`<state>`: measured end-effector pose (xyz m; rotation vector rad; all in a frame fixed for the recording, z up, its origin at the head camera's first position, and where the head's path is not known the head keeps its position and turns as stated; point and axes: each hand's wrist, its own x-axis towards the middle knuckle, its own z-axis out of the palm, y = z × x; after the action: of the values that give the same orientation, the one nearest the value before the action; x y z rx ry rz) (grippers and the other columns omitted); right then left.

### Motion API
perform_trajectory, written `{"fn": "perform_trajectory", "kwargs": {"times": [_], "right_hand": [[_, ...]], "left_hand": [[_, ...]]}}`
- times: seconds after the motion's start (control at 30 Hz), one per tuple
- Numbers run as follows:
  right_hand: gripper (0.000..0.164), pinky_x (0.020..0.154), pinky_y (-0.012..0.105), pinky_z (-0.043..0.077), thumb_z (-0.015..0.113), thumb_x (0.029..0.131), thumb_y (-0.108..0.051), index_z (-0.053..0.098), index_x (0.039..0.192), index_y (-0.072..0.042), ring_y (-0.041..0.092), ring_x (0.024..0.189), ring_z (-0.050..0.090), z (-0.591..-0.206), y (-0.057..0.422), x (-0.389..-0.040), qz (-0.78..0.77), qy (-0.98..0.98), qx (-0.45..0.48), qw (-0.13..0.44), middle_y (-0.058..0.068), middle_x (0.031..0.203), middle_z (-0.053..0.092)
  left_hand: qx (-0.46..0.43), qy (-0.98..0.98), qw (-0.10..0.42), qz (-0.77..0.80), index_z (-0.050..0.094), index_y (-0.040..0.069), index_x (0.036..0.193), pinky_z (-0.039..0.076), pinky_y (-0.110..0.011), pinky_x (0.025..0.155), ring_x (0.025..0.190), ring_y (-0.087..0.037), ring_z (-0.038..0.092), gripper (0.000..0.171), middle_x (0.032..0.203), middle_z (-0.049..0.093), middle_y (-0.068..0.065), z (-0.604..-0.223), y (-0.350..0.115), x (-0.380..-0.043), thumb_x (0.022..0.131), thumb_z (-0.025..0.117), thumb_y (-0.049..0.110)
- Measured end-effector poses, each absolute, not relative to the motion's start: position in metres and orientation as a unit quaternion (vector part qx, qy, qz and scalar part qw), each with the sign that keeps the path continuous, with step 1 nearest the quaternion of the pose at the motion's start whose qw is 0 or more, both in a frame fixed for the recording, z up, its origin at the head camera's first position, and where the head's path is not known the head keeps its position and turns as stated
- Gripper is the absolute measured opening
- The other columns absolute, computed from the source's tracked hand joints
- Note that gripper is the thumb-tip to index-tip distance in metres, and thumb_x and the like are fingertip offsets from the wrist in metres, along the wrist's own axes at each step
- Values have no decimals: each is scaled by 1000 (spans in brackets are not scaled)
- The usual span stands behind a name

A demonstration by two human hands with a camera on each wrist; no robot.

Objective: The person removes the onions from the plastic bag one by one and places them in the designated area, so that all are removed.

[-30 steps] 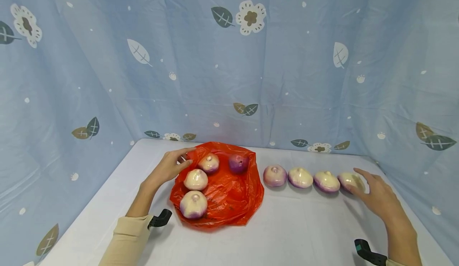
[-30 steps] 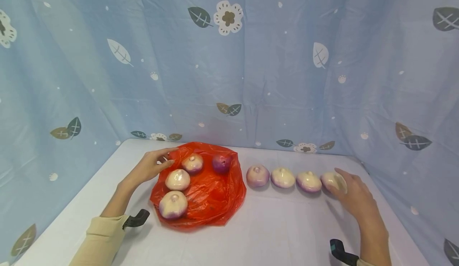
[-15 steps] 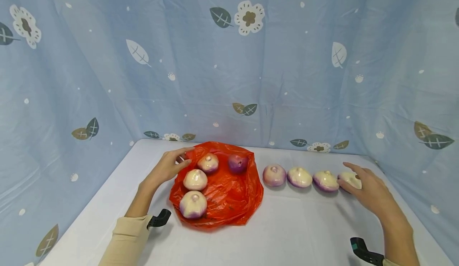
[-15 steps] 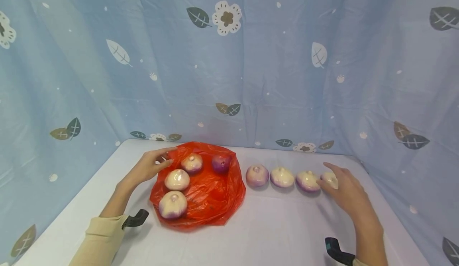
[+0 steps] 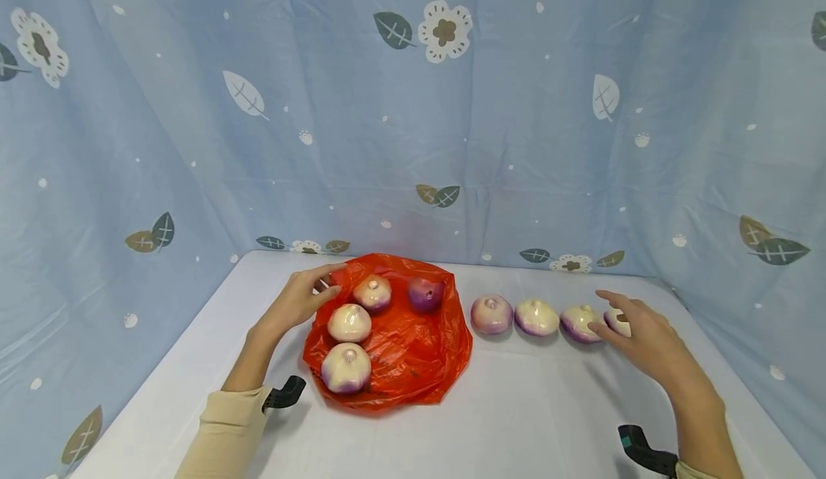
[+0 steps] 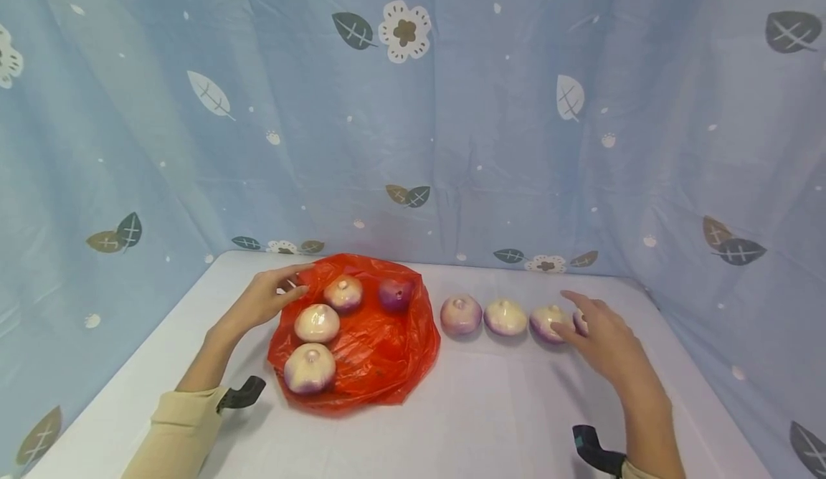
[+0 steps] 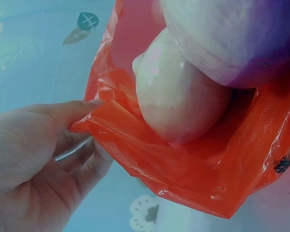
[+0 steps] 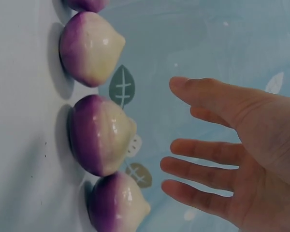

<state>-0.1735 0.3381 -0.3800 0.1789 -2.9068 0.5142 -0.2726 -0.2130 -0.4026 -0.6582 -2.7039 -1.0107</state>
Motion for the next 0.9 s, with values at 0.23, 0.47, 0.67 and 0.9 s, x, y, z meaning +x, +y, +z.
{"fn": "perform_trajectory", "kwargs": {"times": [0.23,0.47,0.67,0.9], "right_hand": [[65,80,66,47,67,91,-41,45,141,-6,45,103,62,-378,328,-174,167,-979,76,89,30,119,60],[62,79,61,50,65,92,-44,47,141,-9,42,104,64,-377,311,-173,180,-976,89,84,28,126,59],[60,77,57,53,69,91,-33,48,142,-11,41,105,64,-378,298,-173,189,-969,120,102,26,126,60],[56,84,58,52,74,87,-22,53,137,-12,39,104,66,-385,277,-175,182,-957,175,142,22,121,65]], "left_hand": [[-223,-909,98,-339,60,9,135,55,-21,67,81,-19,66,45,97,70,-10,-403,-214,-274,91,68,8],[-220,-911,102,-335,60,9,135,55,-21,68,81,-19,65,45,96,71,-10,-402,-214,-274,91,68,8],[-223,-909,105,-338,60,7,134,56,-21,66,81,-21,68,43,98,71,-12,-402,-214,-274,91,67,8],[-221,-909,99,-340,59,6,134,58,-25,67,83,-22,68,43,107,71,-15,-401,-213,-273,92,66,8]]}}
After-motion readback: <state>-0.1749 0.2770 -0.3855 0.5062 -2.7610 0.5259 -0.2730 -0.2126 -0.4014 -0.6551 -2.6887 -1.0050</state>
